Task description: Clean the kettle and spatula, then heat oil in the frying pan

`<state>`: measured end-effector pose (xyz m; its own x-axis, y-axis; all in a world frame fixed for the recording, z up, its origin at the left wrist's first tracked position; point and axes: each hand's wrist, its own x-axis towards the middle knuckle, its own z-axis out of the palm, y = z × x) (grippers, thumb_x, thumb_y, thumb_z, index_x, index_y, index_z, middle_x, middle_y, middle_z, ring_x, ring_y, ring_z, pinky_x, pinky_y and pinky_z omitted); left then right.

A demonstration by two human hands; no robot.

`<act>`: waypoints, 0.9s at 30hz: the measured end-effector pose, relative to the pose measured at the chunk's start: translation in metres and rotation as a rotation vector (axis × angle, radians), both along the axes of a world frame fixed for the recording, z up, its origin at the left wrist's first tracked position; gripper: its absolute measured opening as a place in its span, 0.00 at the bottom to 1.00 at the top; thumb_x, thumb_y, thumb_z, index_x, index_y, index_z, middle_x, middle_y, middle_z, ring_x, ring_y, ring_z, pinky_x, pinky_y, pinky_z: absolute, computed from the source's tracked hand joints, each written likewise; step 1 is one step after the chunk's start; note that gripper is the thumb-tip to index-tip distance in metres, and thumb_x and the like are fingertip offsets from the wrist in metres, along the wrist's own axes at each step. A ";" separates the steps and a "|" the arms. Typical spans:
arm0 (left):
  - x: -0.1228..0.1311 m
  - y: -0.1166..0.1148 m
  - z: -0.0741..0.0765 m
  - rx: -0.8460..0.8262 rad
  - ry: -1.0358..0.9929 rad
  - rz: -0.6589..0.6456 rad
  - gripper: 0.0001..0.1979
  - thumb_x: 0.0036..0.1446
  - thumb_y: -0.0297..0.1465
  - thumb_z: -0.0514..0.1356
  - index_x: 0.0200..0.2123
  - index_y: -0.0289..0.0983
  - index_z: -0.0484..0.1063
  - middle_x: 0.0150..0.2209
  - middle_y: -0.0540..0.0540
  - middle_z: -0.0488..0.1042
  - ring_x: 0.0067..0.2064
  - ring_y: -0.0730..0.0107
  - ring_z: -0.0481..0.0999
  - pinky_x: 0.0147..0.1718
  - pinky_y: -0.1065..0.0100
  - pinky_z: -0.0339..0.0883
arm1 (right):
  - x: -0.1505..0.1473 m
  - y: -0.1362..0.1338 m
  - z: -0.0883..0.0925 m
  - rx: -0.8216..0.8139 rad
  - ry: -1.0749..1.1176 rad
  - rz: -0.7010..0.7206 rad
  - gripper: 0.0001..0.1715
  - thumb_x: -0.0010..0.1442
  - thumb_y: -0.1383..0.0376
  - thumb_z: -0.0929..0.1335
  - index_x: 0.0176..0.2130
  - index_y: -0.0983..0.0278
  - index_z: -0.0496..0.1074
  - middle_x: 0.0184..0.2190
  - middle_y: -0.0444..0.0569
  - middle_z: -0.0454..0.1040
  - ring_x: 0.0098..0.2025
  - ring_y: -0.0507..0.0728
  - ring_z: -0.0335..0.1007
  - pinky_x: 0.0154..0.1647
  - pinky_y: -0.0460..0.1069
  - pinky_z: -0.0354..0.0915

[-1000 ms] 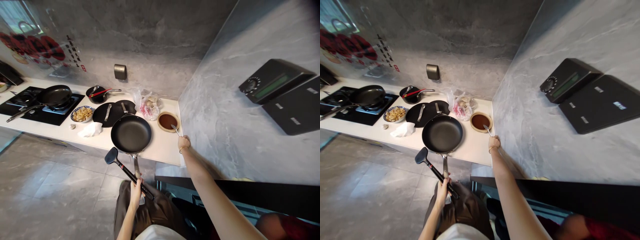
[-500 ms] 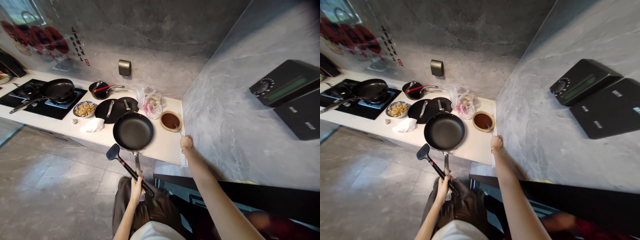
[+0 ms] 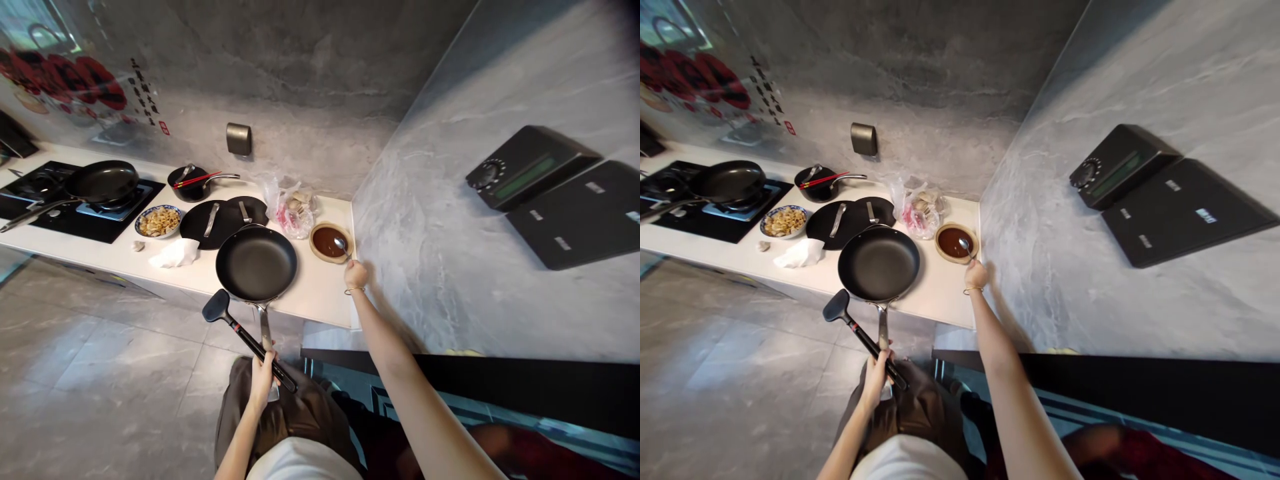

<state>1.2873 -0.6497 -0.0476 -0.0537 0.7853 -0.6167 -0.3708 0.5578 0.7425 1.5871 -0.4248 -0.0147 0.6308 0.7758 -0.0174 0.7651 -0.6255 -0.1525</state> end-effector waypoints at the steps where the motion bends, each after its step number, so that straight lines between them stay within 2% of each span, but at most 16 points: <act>1: 0.000 0.000 0.000 0.008 -0.006 -0.003 0.35 0.44 0.52 0.62 0.48 0.33 0.66 0.23 0.57 0.63 0.15 0.82 0.61 0.12 0.76 0.55 | 0.000 0.001 0.000 0.018 0.017 -0.012 0.26 0.69 0.64 0.53 0.50 0.72 0.74 0.40 0.63 0.77 0.41 0.59 0.74 0.37 0.47 0.63; 6: 0.001 -0.001 -0.001 0.006 -0.021 -0.002 0.33 0.46 0.50 0.62 0.49 0.33 0.64 0.22 0.58 0.62 0.14 0.81 0.61 0.12 0.76 0.55 | 0.002 0.001 -0.002 0.082 0.100 -0.046 0.24 0.67 0.65 0.56 0.47 0.72 0.76 0.41 0.63 0.77 0.41 0.60 0.74 0.37 0.47 0.62; 12: 0.002 -0.003 -0.010 0.015 -0.034 0.002 0.36 0.46 0.51 0.62 0.51 0.33 0.64 0.23 0.57 0.63 0.16 0.81 0.60 0.12 0.76 0.55 | 0.001 0.002 -0.005 0.137 0.191 -0.060 0.22 0.64 0.67 0.58 0.44 0.72 0.78 0.41 0.63 0.78 0.40 0.60 0.73 0.36 0.47 0.60; 18: 0.002 -0.004 -0.015 0.032 -0.016 0.004 0.34 0.47 0.51 0.62 0.50 0.33 0.64 0.23 0.56 0.63 0.15 0.81 0.60 0.12 0.76 0.56 | 0.002 0.007 -0.014 0.204 0.292 -0.086 0.20 0.63 0.67 0.60 0.41 0.73 0.79 0.40 0.64 0.77 0.42 0.61 0.73 0.35 0.47 0.60; 24: 0.003 -0.004 -0.017 0.043 -0.024 0.000 0.34 0.47 0.51 0.62 0.50 0.34 0.65 0.23 0.56 0.64 0.16 0.82 0.61 0.13 0.77 0.55 | 0.005 0.014 -0.026 0.243 0.466 -0.162 0.14 0.64 0.59 0.66 0.38 0.68 0.73 0.36 0.48 0.76 0.37 0.53 0.73 0.39 0.50 0.68; 27: 0.004 -0.005 -0.020 0.035 -0.027 0.011 0.36 0.44 0.52 0.63 0.51 0.34 0.65 0.23 0.56 0.64 0.15 0.82 0.60 0.12 0.76 0.55 | 0.003 0.017 -0.031 0.268 0.580 -0.215 0.15 0.63 0.58 0.67 0.42 0.68 0.72 0.39 0.47 0.74 0.38 0.53 0.72 0.38 0.50 0.71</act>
